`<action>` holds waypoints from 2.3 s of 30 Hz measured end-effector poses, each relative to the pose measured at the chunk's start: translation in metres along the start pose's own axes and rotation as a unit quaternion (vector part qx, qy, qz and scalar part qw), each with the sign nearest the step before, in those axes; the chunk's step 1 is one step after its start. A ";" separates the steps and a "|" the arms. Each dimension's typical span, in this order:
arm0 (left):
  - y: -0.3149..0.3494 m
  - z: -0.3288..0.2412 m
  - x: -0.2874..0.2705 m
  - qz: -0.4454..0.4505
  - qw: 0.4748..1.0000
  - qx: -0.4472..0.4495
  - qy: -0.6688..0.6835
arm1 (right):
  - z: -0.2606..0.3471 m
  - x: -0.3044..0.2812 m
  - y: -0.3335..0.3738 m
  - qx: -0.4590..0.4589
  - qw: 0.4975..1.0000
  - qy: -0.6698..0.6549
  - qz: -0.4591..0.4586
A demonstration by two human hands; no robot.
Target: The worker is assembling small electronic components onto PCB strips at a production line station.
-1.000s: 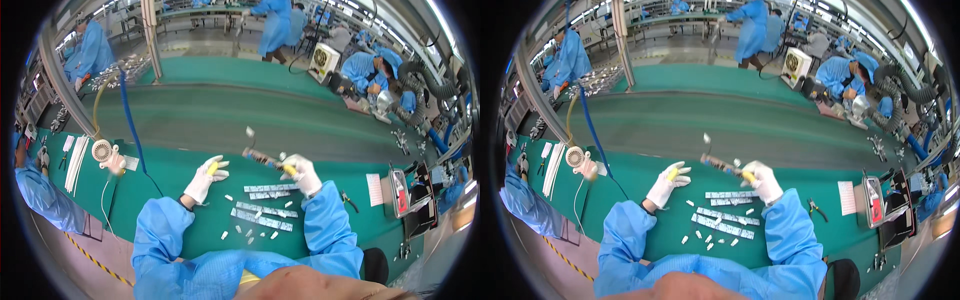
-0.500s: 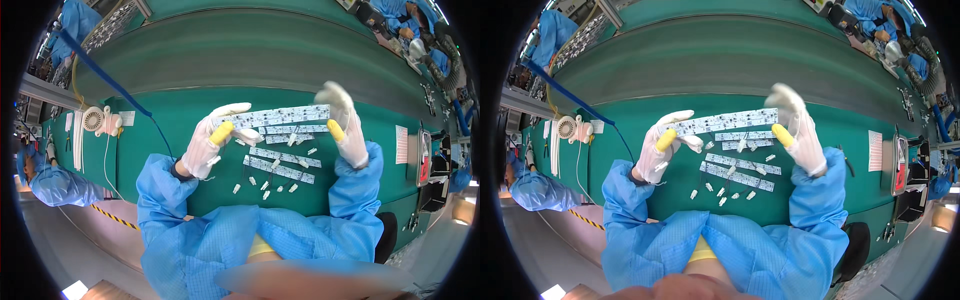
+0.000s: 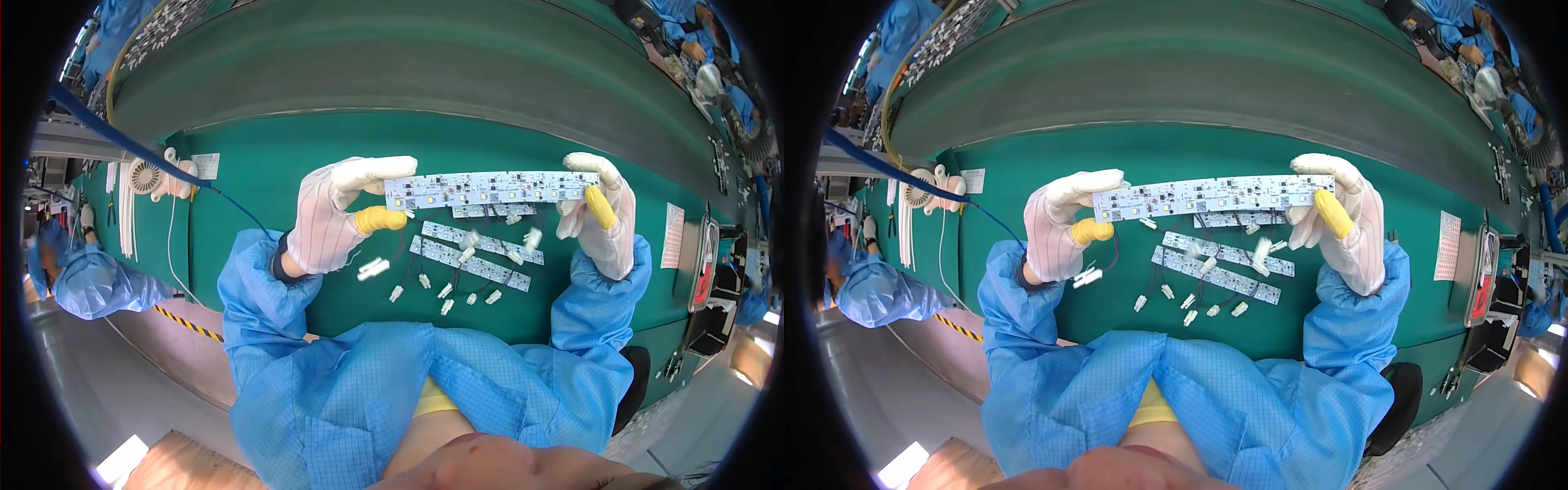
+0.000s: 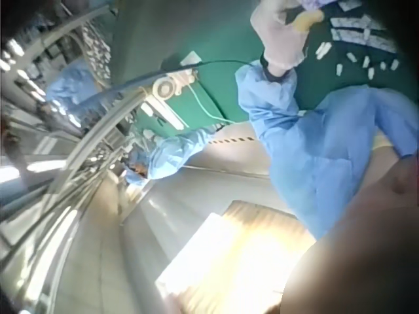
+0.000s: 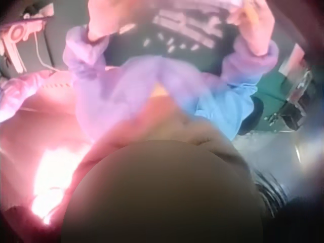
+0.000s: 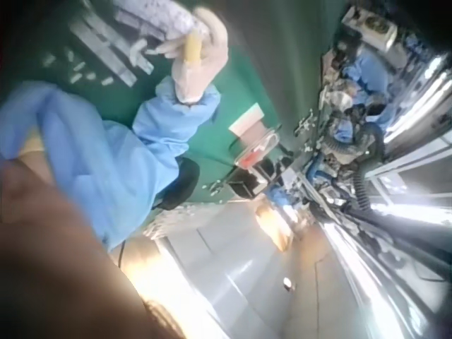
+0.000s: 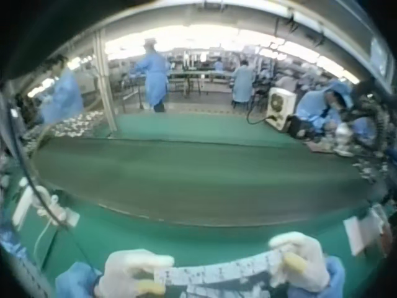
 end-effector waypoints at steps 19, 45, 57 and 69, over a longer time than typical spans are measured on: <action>0.000 -0.005 0.002 0.035 0.998 0.051 0.021 | 0.009 -0.006 0.008 -0.003 0.998 0.053 -0.043; 0.004 -0.006 -0.004 0.047 0.996 0.066 0.041 | 0.018 -0.002 0.018 -0.007 0.997 0.057 -0.047; 0.003 -0.002 -0.001 -0.012 0.998 0.055 0.025 | 0.025 0.000 0.023 0.038 0.999 -0.009 -0.031; 0.002 0.001 -0.002 -0.035 0.996 0.065 0.040 | 0.023 0.002 0.023 -0.008 0.999 0.046 -0.025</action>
Point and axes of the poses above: each hand's wrist, its own y-axis away from the middle knuckle, its own x-axis out of the palm, z = x × y, the point moved 2 cm from there along -y, towards the middle knuckle, and after that the axes turned 7 degrees about x, right-handed, at the moved point
